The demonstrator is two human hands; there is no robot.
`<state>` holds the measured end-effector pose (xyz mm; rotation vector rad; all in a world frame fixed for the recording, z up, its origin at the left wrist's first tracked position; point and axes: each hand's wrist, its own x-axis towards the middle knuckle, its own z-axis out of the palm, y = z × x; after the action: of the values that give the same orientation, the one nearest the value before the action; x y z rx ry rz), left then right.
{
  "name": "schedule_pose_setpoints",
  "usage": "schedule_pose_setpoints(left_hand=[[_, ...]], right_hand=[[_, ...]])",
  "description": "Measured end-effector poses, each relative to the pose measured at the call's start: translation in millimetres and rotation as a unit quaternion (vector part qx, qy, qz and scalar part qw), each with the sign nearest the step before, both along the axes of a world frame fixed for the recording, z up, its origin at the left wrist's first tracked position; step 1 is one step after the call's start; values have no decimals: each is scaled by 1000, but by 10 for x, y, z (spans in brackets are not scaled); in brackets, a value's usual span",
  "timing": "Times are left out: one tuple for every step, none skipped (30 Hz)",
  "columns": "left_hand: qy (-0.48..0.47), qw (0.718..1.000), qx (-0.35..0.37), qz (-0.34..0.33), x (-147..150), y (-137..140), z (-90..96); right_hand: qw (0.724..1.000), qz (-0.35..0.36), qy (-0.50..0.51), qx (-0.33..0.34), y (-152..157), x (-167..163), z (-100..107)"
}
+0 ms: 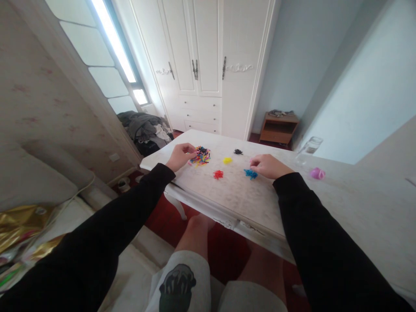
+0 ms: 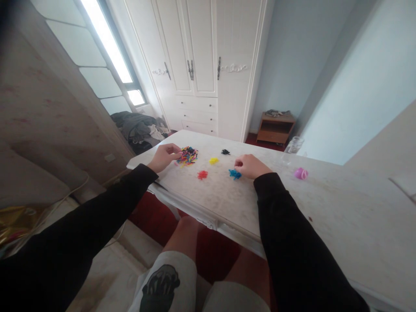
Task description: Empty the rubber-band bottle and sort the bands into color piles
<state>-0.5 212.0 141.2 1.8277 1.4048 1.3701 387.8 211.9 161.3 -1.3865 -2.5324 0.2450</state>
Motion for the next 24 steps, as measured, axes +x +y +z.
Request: schedule_pose_setpoints(left_hand=[[-7, 1000, 2, -15, 31, -4, 8], [-14, 999, 2, -29, 66, -8, 16], [-20, 999, 2, -42, 106, -12, 24], [-23, 998, 1, -54, 150, -17, 33], [-25, 998, 0, -66, 198, -22, 41], [-23, 997, 1, -80, 251, -27, 49], [-20, 995, 4, -96, 306, -34, 55], [-17, 993, 8, -113, 363, -41, 58], [-15, 991, 12, -130, 421, -48, 58], [-17, 989, 14, -148, 479, -55, 55], [-21, 987, 14, -162, 534, -60, 48], [-26, 985, 12, -172, 587, -65, 38], [-31, 983, 9, -178, 636, -68, 25], [-35, 982, 6, -184, 680, -70, 9], [-39, 981, 5, -190, 718, -72, -8], [-44, 979, 5, -198, 751, -73, -25], [-52, 977, 4, -206, 779, -74, -43], [-61, 975, 3, -213, 801, -75, -61], [-70, 973, 1, -219, 819, -78, -77], [-80, 971, 0, -224, 834, -81, -93], [-87, 970, -1, -227, 845, -85, -107], [-91, 969, -1, -230, 854, -89, -119], [-92, 968, 0, -233, 861, -93, -131], [-90, 968, 1, -236, 866, -97, -140]], right_hand=[[1000, 0, 3, -1, -2, 0, 1], [1000, 0, 5, -1, -4, 0, 3], [1000, 0, 7, -1, -6, 0, 6], [1000, 0, 7, 0, -9, -1, 11], [1000, 1, 7, 0, -13, -3, 18], [1000, 1, 7, 2, -20, -9, 27], [1000, 1, 9, 5, -31, -19, 39], [1000, 1, 14, 9, -44, -33, 51], [1000, 2, 22, 13, -60, -53, 65], [999, 3, 33, 18, -79, -78, 78], [999, 5, 46, 23, -99, -107, 89], [998, 8, 59, 26, -119, -139, 97], [997, 11, 71, 27, -137, -172, 102], [996, 15, 81, 27, -154, -204, 103], [996, 20, 88, 27, -168, -234, 100], [995, 23, 92, 25, -178, -260, 95], [995, 25, 93, 24, -186, -281, 88], [995, 28, 91, 22, -191, -297, 80], [996, 29, 87, 21, -195, -310, 73], [996, 31, 84, 20, -196, -318, 68], [996, 33, 82, 21, -197, -323, 64], [996, 36, 80, 22, -197, -327, 63], [996, 40, 79, 23, -198, -330, 62], [996, 44, 80, 25, -198, -334, 61]])
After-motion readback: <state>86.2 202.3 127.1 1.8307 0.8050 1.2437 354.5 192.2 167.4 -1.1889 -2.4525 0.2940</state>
